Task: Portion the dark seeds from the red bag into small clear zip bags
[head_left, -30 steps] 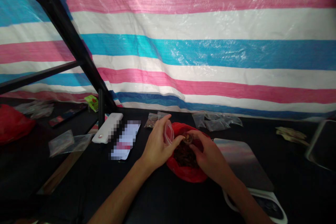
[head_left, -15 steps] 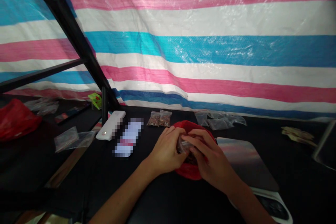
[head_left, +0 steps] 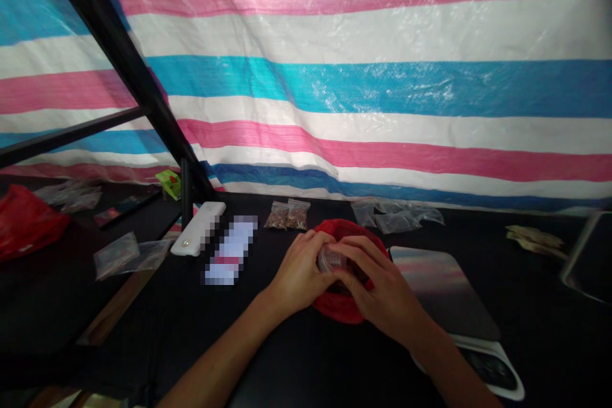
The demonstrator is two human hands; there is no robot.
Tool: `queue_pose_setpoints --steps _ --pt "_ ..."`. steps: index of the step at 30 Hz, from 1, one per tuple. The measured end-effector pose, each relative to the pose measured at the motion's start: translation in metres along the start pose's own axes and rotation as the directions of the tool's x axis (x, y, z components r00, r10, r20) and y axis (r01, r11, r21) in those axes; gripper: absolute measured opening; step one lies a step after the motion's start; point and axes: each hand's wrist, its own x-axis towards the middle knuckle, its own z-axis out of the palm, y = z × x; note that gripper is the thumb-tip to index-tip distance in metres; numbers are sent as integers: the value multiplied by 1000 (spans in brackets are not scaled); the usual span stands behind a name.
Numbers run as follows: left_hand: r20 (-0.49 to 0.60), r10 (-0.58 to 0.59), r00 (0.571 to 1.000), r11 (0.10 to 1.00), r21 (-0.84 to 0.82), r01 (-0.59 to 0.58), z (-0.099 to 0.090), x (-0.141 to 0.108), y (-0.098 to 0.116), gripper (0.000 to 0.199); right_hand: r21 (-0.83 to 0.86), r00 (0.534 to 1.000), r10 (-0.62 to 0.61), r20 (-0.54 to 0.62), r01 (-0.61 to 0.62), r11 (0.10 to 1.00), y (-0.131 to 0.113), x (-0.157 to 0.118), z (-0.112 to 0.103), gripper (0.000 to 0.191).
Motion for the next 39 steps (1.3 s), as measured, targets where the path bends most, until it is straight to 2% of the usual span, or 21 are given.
queue_pose_setpoints --steps 3,7,10,11,13,15,16,19,21,23,25,27,29,32,35,39 --pt "-2 -5 1000 1000 18 5 0 -1 0 31 37 998 10 -59 -8 999 1 0 1 31" --pt "4 -5 1000 999 41 5 -1 0 0 15 26 990 0 -143 4 1000 5 -1 -4 36" --pt "-91 -24 996 998 48 29 -6 1 -1 17 6 978 47 -205 -47 999 10 0 -13 39" --pt "-131 -40 991 997 54 47 -9 2 -2 17 3 982 66 -176 -66 998 12 1 -16 40" --pt "-193 -78 978 993 76 95 -19 4 -3 19 3 997 76 -8 -76 997 16 1 -22 43" --pt "-231 -104 967 982 129 137 -30 6 -1 20 -11 981 64 186 -63 998 19 1 -26 47" --pt "-243 -103 965 974 172 147 -35 5 2 20 -29 967 66 244 -61 998 21 1 -27 50" --pt "-231 -61 971 941 312 133 -39 -7 17 20 -98 956 99 275 -74 992 26 0 -25 57" --pt "-161 -73 984 933 338 125 -28 -27 31 20 -117 955 110 276 -81 990 28 0 -23 60" --pt "-107 -187 976 933 292 211 -5 -55 43 13 -103 949 125 290 -99 990 29 0 -22 60" --pt "-91 -366 926 911 166 377 24 -82 49 7 -55 937 139 320 -128 990 27 1 -21 58" --pt "-37 -449 893 893 27 450 51 -101 51 8 -2 925 142 353 -151 989 24 1 -21 58" --pt "-86 -522 849 853 -33 521 69 -106 52 9 29 914 147 378 -171 985 20 0 -21 56" --pt "-164 -577 800 816 -109 567 74 -96 51 11 36 891 178 418 -212 977 13 -2 -19 52" --pt "-223 -583 782 813 -182 554 66 -87 47 12 27 873 212 439 -249 968 8 -3 -18 46" --pt "-284 -586 759 807 -290 514 57 -89 45 19 -11 858 252 448 -277 961 5 -3 -17 40"
